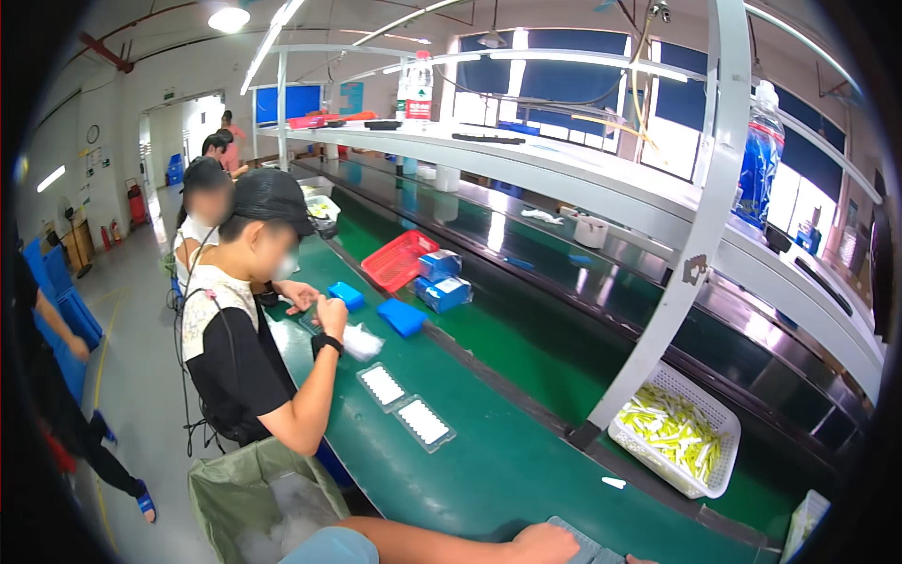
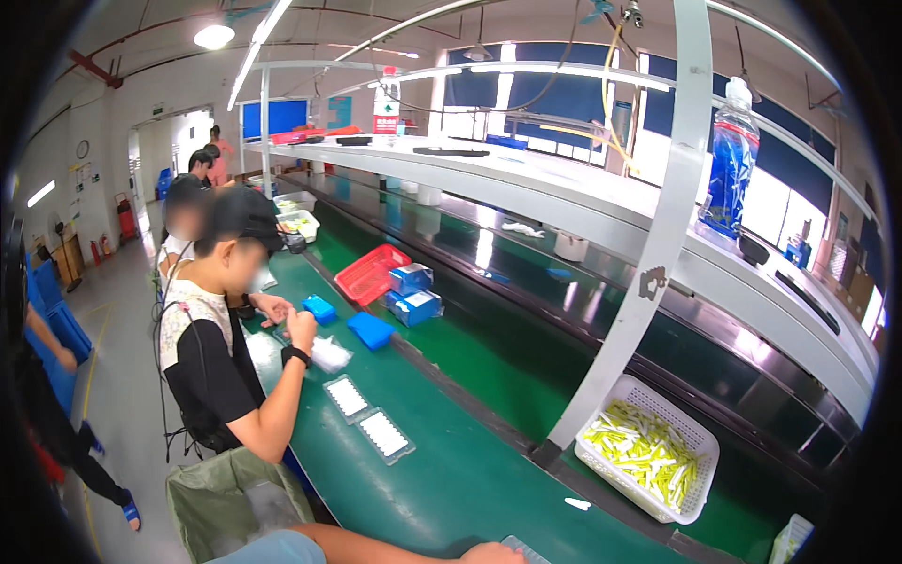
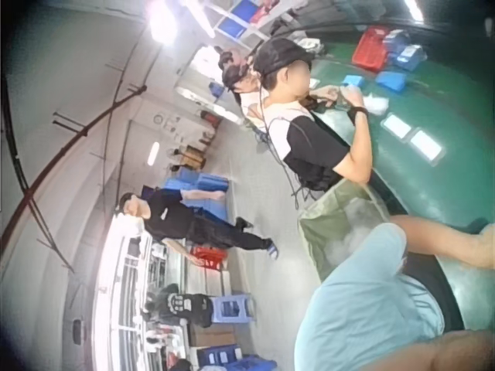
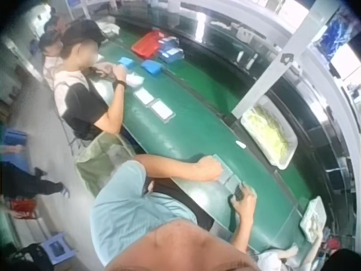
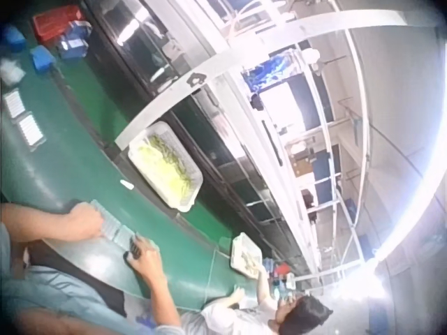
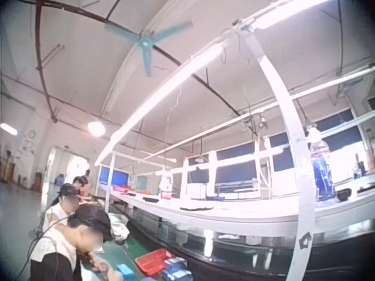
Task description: The person inserts plastic strips into slots in plastic trays by hand.
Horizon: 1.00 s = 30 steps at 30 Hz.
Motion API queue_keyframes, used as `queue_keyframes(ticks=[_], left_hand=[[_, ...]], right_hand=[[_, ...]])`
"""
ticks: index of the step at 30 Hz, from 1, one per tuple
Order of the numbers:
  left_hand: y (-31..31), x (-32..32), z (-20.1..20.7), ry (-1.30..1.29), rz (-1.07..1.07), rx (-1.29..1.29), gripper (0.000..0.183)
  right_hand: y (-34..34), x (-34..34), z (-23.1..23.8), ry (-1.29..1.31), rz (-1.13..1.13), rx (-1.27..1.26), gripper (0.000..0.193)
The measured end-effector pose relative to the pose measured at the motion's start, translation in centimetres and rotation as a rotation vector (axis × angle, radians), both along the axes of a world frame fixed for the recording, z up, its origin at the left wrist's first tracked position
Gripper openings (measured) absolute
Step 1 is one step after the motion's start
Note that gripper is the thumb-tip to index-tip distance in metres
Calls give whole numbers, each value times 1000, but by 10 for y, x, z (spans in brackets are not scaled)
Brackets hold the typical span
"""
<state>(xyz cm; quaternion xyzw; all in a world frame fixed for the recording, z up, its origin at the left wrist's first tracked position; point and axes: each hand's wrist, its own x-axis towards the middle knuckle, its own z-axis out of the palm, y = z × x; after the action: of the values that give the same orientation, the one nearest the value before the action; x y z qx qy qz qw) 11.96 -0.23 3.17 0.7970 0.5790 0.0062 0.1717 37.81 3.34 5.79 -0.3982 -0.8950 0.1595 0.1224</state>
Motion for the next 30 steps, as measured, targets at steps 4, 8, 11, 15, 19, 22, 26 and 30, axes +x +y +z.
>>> queue_keyframes(ticks=[4,8,11,15,19,22,26,30], left_hand=[[23,-31,-5,-73,-62,105,32],[39,-64,-31,-999,81,-109,26],[43,-72,-29,-1659,328,-751,19],[53,-71,-40,-1746,455,-969,20],[49,-85,-32,-1749,411,-987,24],[49,-90,-20,-1740,384,-1005,31],[52,-78,-11,-1633,343,-1002,37],[43,-66,-6,-1545,251,-887,41]], right_hand=[[-6,-3,-6,4,-42,-3,60],[-20,-25,-16,46,68,120,70],[-29,-43,-20,-107,73,147,68],[-18,-55,-43,-186,8,185,58],[-13,-55,-46,-56,30,157,53],[-6,-34,-39,-105,99,348,43],[-12,-2,-42,-93,-18,151,45],[-16,3,-31,-35,-30,125,52]])
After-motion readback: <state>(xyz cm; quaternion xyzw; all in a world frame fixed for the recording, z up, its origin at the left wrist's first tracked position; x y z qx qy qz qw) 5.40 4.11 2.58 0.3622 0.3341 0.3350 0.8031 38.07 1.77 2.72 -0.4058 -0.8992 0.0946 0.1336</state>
